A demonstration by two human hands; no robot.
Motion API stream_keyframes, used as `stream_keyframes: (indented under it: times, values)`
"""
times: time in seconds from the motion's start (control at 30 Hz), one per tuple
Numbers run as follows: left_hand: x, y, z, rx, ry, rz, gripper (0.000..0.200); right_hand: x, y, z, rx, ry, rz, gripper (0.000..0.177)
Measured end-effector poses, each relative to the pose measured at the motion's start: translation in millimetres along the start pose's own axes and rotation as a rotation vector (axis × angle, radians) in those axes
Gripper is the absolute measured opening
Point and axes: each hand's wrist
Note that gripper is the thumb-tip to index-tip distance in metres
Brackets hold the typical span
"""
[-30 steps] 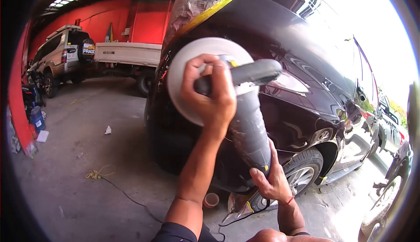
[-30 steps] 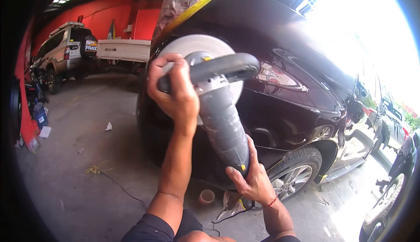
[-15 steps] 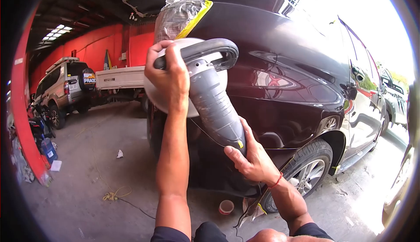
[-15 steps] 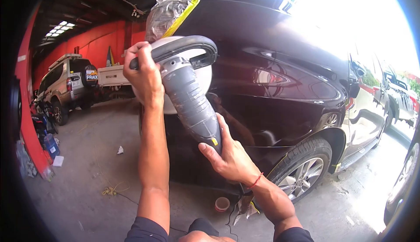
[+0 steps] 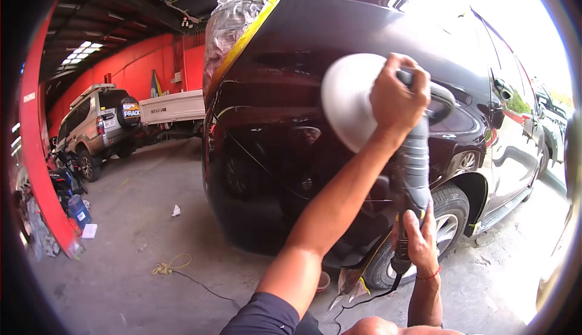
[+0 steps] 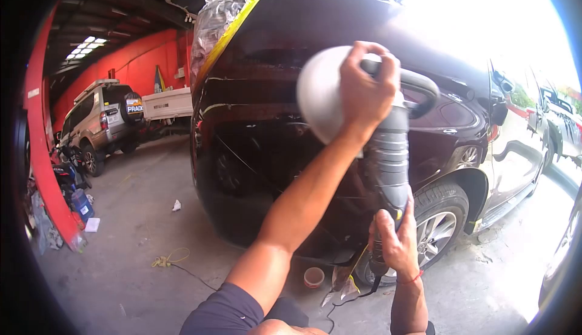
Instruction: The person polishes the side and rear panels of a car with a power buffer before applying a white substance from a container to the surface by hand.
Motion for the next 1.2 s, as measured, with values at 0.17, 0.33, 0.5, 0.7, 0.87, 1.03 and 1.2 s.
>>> stream_keyframes:
  times: [0.17, 0.33, 0.5, 0.7, 0.87, 1.03, 1.2]
  values:
    - [-10.0, 1.9, -30.7, 0.206, 0.142, 0.016, 0.010, -5.7, -16.2, 0.8, 0.080, -0.135, -0.041, 0.053]
    - [-10.2, 1.5, -0.4, -0.054, 0.137, -0.003, 0.009, -12.0, -18.0, -25.8, 0.031, -0.072, 0.004, 0.061]
    - [2.7, -37.0, 97.4, 0.443, -0.148, -0.341, 0.009, 2.2, -11.1, -42.9, -0.195, 0.249, -0.038, 0.087]
    - [11.0, -63.8, 156.6, 0.378, -0.556, -0.244, 0.019, 48.8, -1.9, -43.9, -0.277, 0.621, 0.176, 0.090]
    - [7.3, -49.5, 138.6, 0.430, -0.610, -0.241, 0.024, 54.5, -12.1, -15.0, -0.213, 0.657, 0.237, 0.088]
    - [-7.7, -29.3, 62.3, 0.443, -0.479, -0.173, 0.024, 51.8, -12.7, 57.1, -0.199, 0.651, 0.130, 0.092]
    - [-35.8, 4.4, -29.0, 0.366, -0.367, -0.225, 0.020, 47.2, -26.5, 132.8, -0.179, 0.505, 0.146, 0.093]
Point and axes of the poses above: each hand's wrist, its own x-axis towards the middle knuckle, its own z-axis out of the back of the hand, y = z × x, and after that the axes turned 1 degree about -y, right-handed
